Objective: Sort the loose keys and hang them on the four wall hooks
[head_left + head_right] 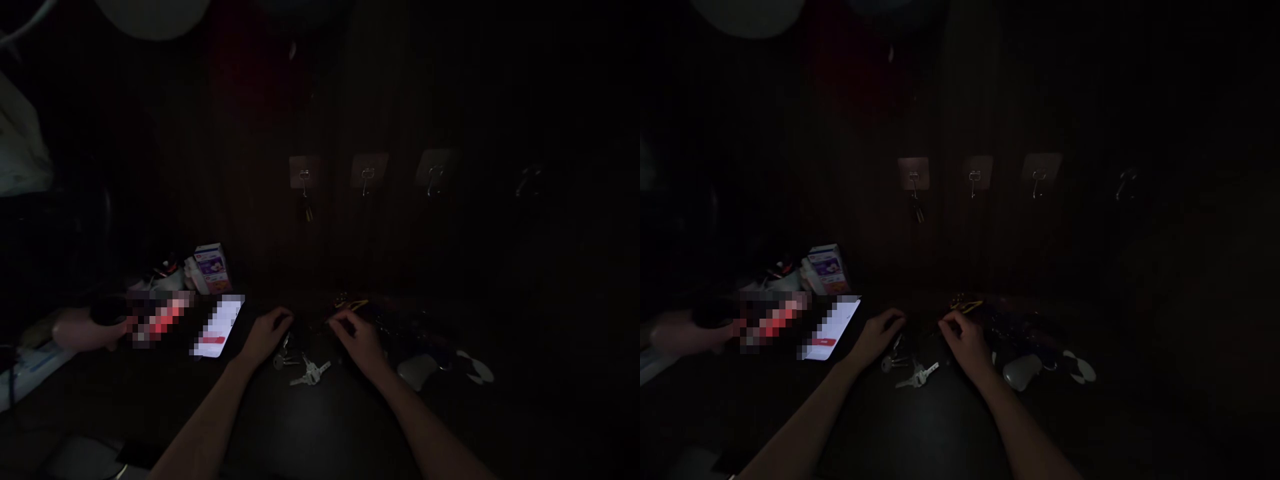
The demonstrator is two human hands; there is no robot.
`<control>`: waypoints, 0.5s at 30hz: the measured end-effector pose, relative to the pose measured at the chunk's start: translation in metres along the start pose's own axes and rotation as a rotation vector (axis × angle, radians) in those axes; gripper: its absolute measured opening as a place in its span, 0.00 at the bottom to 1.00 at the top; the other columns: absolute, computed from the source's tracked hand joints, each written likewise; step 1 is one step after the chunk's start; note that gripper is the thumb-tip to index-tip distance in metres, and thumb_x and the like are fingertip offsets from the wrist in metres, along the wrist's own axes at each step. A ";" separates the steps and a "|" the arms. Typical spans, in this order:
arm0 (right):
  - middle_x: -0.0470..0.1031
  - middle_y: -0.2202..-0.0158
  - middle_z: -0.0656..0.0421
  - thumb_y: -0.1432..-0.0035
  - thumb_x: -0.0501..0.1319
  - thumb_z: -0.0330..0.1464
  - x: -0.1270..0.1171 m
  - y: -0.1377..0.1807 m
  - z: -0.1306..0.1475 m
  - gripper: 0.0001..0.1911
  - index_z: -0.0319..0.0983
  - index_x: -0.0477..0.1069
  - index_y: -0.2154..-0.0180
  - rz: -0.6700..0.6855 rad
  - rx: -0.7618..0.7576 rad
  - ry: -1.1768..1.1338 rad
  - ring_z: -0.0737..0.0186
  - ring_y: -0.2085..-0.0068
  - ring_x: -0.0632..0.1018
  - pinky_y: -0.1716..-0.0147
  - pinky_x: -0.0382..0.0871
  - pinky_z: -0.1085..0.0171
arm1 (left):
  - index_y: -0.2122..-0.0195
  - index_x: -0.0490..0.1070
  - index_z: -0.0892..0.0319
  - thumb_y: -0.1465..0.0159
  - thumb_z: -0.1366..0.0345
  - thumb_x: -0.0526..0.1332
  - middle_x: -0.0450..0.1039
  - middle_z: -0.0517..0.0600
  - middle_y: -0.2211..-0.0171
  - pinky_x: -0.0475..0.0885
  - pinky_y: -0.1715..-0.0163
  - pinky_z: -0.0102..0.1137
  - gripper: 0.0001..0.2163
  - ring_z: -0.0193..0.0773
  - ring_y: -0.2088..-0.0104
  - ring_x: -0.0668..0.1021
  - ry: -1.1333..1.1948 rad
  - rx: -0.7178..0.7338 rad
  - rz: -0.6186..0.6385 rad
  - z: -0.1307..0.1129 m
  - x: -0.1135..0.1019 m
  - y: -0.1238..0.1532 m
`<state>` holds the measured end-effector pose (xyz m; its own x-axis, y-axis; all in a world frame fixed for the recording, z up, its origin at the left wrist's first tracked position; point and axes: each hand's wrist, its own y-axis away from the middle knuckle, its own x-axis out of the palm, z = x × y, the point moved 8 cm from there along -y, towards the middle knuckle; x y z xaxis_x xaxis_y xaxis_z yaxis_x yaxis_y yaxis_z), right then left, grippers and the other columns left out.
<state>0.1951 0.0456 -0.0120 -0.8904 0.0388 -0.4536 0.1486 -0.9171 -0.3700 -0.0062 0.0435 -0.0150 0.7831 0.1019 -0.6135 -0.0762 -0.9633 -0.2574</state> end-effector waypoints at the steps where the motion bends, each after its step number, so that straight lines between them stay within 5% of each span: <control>1: 0.74 0.73 0.60 0.44 0.54 0.41 -0.001 0.000 0.000 0.12 0.41 0.70 0.71 -0.001 -0.006 0.002 0.62 0.70 0.73 0.71 0.64 0.66 | 0.65 0.73 0.53 0.39 0.58 0.54 0.77 0.45 0.67 0.69 0.63 0.29 0.10 0.38 0.66 0.77 0.003 0.003 0.005 0.000 0.000 0.000; 15: 0.76 0.72 0.60 0.43 0.54 0.39 -0.007 -0.003 -0.006 0.11 0.41 0.70 0.70 -0.019 -0.016 0.126 0.61 0.69 0.75 0.71 0.64 0.66 | 0.57 0.68 0.54 0.37 0.61 0.51 0.76 0.48 0.60 0.71 0.57 0.34 0.11 0.39 0.60 0.79 0.144 -0.029 0.030 0.007 0.000 -0.001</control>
<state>0.2036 0.0503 -0.0125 -0.8323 0.1069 -0.5439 0.1397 -0.9091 -0.3924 -0.0107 0.0460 -0.0200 0.8612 0.0386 -0.5068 -0.0846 -0.9723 -0.2178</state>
